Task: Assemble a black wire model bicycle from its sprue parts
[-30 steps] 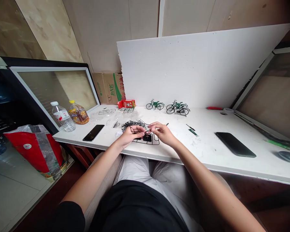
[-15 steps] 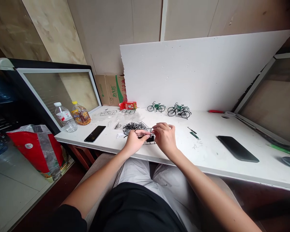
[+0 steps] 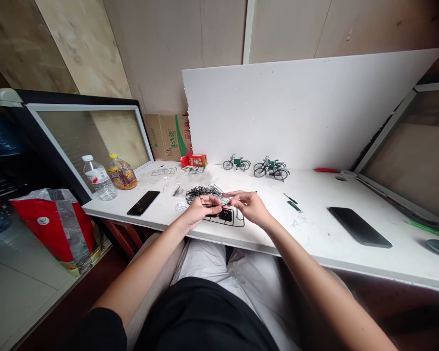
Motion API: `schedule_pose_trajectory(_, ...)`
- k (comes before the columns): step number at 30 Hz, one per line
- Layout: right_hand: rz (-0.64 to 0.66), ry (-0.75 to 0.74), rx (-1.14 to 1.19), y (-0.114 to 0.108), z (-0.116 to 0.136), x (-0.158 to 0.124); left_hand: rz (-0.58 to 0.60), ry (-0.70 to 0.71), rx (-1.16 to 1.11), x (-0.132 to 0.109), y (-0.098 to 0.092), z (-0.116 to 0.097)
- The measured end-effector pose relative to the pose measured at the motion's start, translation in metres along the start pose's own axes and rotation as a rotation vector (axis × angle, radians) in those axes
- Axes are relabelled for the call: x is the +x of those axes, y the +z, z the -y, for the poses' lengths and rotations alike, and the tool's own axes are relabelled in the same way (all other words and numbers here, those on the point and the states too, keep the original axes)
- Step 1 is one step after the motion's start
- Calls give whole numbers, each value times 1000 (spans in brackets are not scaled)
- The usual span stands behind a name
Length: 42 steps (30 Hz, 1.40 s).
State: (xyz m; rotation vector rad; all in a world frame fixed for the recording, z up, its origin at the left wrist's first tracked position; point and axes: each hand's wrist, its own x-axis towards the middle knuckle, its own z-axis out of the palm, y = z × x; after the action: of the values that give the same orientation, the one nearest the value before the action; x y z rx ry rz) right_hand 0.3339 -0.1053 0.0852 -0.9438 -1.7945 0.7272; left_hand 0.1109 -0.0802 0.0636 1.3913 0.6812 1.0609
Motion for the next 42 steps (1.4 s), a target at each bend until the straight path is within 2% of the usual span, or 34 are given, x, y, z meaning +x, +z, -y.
schedule_pose_trajectory(2, -147, -36, -308, 8, 3, -2, -84, -15, 73, -2, 8, 0)
schedule_pose_trajectory(4, -237, -99, -575, 16, 6, -5, -138, -5, 149, -4, 17, -1)
schedule_pose_trajectory(7, -270, -167, -707, 23, 8, -8, -177, 31, 223, -8, 27, -5)
schedule_pose_trajectory(9, -273, -165, -640, 22, 7, -7, -191, 41, 234, -9, 28, -7)
schedule_pose_trajectory(12, -239, -111, -333, 11, 3, -3, -136, 40, 164, -8, 21, -9)
schedule_pose_trajectory(13, -195, -82, -187, 6, 1, -1, -102, 36, 114, -7, 18, -9)
schedule_pose_trajectory(16, 71, 33, 230, -3, 0, 1, 1, 12, -36, -4, 11, -9)
schedule_pose_trajectory(18, 164, 100, 340, -4, 1, 1, 20, 1, -70, -4, 9, -8)
schedule_pose_trajectory(20, 66, 127, 213, 1, 3, 0, -24, -10, -20, -5, 12, -7)
schedule_pose_trajectory(23, -192, 22, -313, 14, 7, -6, -138, -1, 150, -8, 21, -6)
schedule_pose_trajectory(25, -249, -98, -618, 22, 9, -9, -193, 33, 234, -11, 29, -6)
schedule_pose_trajectory(27, -251, -156, -732, 25, 11, -11, -216, 67, 262, -13, 35, -8)
schedule_pose_trajectory(29, -269, -134, -660, 22, 13, -10, -215, 71, 251, -14, 36, -10)
schedule_pose_trajectory(32, -254, -20, -271, 9, 15, -5, -171, 35, 163, -12, 30, -11)
schedule_pose_trajectory(33, -191, 28, -100, 4, 14, -3, -140, 20, 113, -11, 27, -10)
schedule_pose_trajectory(35, 31, 117, 219, -4, 11, 0, -68, -9, 12, -9, 22, -8)
schedule_pose_trajectory(37, 201, 180, 416, -7, 7, 1, -13, -31, -72, -7, 18, -6)
schedule_pose_trajectory(39, 241, 210, 470, -6, 5, 1, 6, -39, -112, -5, 17, -5)
schedule_pose_trajectory(40, 210, 213, 441, -5, 5, 1, 2, -40, -110, -5, 16, -5)
schedule_pose_trajectory(42, 59, 192, 238, -1, 8, 0, -27, -39, -40, -4, 18, -6)
